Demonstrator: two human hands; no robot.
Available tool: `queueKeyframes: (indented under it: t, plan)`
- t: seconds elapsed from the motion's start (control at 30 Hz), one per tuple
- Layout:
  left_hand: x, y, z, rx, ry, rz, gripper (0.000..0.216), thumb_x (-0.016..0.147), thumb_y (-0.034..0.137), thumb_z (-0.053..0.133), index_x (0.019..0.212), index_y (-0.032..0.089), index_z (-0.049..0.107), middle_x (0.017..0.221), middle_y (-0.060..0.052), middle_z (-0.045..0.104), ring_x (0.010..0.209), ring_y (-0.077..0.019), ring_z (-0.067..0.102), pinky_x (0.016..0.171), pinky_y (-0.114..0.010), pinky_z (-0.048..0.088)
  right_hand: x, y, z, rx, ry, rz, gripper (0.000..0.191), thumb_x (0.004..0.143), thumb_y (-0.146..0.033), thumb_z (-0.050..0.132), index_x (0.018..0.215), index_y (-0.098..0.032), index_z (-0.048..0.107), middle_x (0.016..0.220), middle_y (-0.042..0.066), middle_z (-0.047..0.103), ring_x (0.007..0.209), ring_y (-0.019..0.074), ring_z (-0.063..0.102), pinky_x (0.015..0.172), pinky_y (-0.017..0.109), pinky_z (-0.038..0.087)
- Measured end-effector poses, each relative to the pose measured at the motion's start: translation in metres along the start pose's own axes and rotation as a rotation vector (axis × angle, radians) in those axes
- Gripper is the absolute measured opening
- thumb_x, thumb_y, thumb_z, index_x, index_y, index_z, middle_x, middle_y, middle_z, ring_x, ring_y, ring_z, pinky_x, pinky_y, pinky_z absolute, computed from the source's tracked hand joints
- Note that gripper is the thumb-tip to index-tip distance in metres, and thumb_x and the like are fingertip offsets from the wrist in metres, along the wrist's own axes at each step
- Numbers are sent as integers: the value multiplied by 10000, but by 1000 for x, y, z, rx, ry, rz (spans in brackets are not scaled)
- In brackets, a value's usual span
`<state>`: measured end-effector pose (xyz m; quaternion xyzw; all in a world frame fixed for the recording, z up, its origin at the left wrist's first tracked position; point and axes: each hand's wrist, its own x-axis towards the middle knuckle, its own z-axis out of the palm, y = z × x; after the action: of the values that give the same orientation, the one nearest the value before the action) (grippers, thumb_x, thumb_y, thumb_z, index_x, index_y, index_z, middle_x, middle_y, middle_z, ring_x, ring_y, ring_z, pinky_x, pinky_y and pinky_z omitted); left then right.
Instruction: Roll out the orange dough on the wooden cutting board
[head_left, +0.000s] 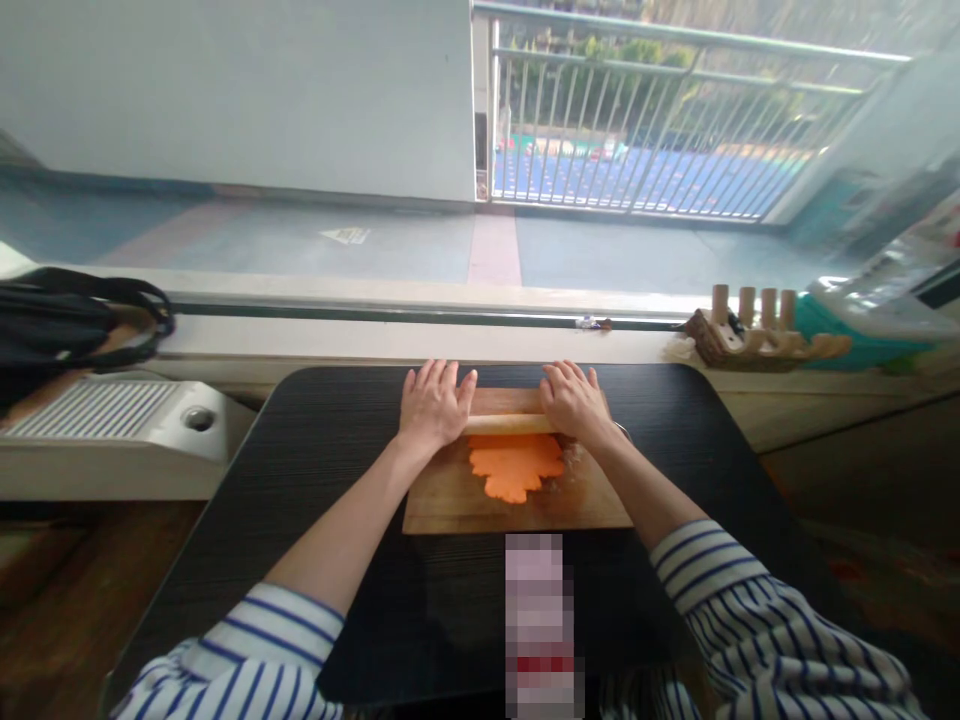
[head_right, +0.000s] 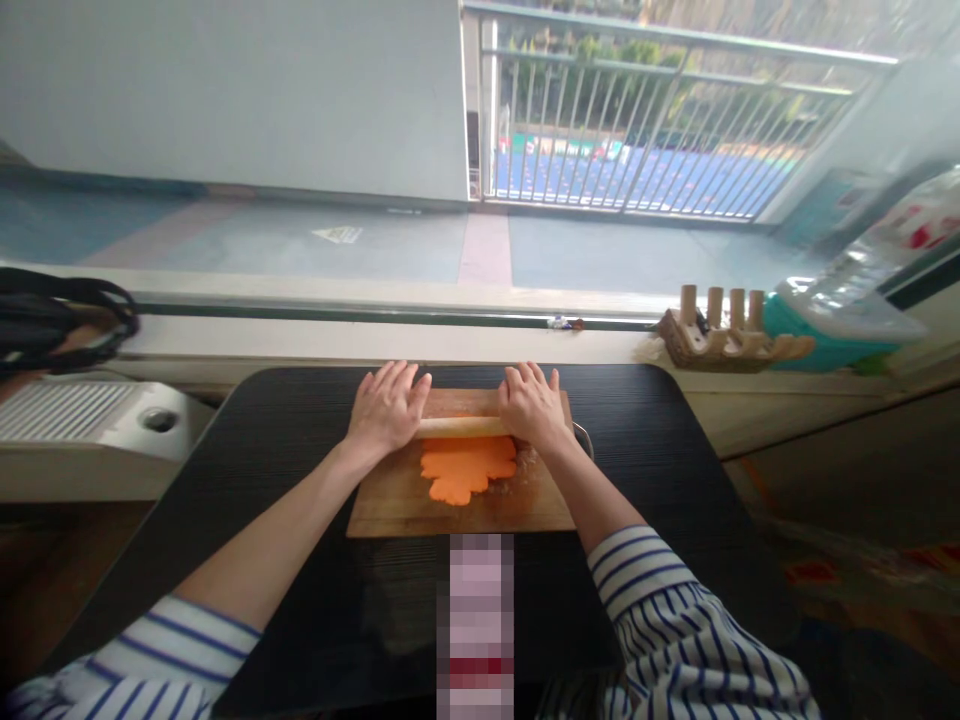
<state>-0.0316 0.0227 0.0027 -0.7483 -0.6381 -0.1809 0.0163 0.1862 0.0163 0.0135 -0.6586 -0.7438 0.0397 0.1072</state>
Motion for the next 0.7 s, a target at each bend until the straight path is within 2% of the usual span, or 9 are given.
queueKeyframes:
  t: [0.1,0.2,0.27,0.43,0.57,0.7]
  plan:
    - [6,0,-1,6,-27,9,593,963,485,224,1265,96,555,1359,-160,532,1313,-292,421,1096,-500,291,1,-1,-1,17,-1,21,368,953,-277,318,1220,-191,556,1356,106,534,1314,242,394,1099,547,246]
    - [-4,-1,-1,1,-86,14,604,964,486,209,1292,101,540,1391,-153,501,1337,-292,394,1106,-508,276,-13,-2,0,-2,12,14,388,960,-311,320,1256,-189,539,1393,109,505,1333,257,376,1098,550,245]
    - [-19,-2,-1,2,-106,41,608,964,484,198,1305,107,533,1385,-147,509,1334,-287,401,1110,-502,276,-30,-5,0,-29,36,-2,417,964,-340,326,1298,-176,514,1410,118,489,1340,273,372,1102,545,237]
    - [-68,-7,-8,41,-21,184,631,963,487,209,1340,64,488,1417,-174,464,1354,-297,372,1124,-482,260,-88,-16,-1,-68,86,-90,452,987,-338,286,1305,-119,520,1411,138,490,1340,264,386,1133,490,208]
    - [-106,-13,-13,12,35,255,631,965,487,236,1397,58,403,1443,-182,425,1366,-282,358,1126,-460,273,-130,-18,7,-73,150,-182,509,976,-332,322,1398,-60,407,1462,157,413,1393,266,303,1161,490,155]
    - [-118,-15,-13,2,34,251,631,969,486,218,1419,69,366,1453,-174,414,1372,-274,349,1125,-465,277,-141,-16,10,-79,175,-229,545,971,-352,345,1437,-69,348,1488,150,368,1414,256,260,1170,488,134]
